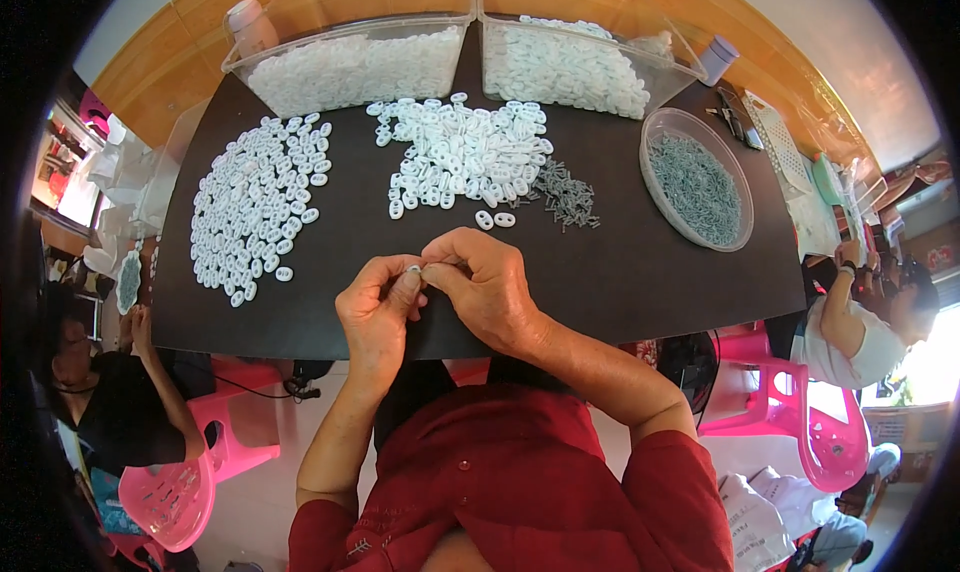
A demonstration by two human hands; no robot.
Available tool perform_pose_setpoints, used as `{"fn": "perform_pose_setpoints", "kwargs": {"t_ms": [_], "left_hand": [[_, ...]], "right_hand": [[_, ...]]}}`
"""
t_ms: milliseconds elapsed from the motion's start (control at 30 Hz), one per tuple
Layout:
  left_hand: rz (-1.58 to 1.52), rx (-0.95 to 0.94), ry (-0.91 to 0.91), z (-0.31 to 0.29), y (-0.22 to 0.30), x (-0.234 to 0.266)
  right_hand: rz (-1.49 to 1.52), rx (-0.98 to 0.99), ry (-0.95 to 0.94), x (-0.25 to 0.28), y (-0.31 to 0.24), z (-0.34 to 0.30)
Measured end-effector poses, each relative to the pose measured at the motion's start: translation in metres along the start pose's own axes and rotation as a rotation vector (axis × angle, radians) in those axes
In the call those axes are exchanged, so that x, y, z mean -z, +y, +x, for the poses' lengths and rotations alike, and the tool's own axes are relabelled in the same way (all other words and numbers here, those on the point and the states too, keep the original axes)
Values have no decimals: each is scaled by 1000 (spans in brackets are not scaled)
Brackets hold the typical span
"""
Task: Assembling small white plastic components by inserting small metal pins into them at a workbench.
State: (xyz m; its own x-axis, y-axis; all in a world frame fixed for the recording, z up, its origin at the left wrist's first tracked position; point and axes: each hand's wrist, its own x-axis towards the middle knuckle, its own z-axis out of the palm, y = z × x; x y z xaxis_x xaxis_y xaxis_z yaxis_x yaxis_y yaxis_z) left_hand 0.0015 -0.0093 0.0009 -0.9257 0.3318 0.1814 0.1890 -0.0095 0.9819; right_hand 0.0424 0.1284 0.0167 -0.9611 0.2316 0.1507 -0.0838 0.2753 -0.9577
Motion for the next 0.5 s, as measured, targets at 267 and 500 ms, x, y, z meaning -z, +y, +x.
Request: {"fn": "perform_pose_setpoints", "kwargs": {"t_ms": [267, 500], "left_hand": [[-468, 278, -23, 6, -1, 7], [-448, 283, -32, 7, 1, 10]], "right_hand": [[-291, 137, 144, 34, 6, 4], [-891, 446, 182, 69, 20, 17]]}}
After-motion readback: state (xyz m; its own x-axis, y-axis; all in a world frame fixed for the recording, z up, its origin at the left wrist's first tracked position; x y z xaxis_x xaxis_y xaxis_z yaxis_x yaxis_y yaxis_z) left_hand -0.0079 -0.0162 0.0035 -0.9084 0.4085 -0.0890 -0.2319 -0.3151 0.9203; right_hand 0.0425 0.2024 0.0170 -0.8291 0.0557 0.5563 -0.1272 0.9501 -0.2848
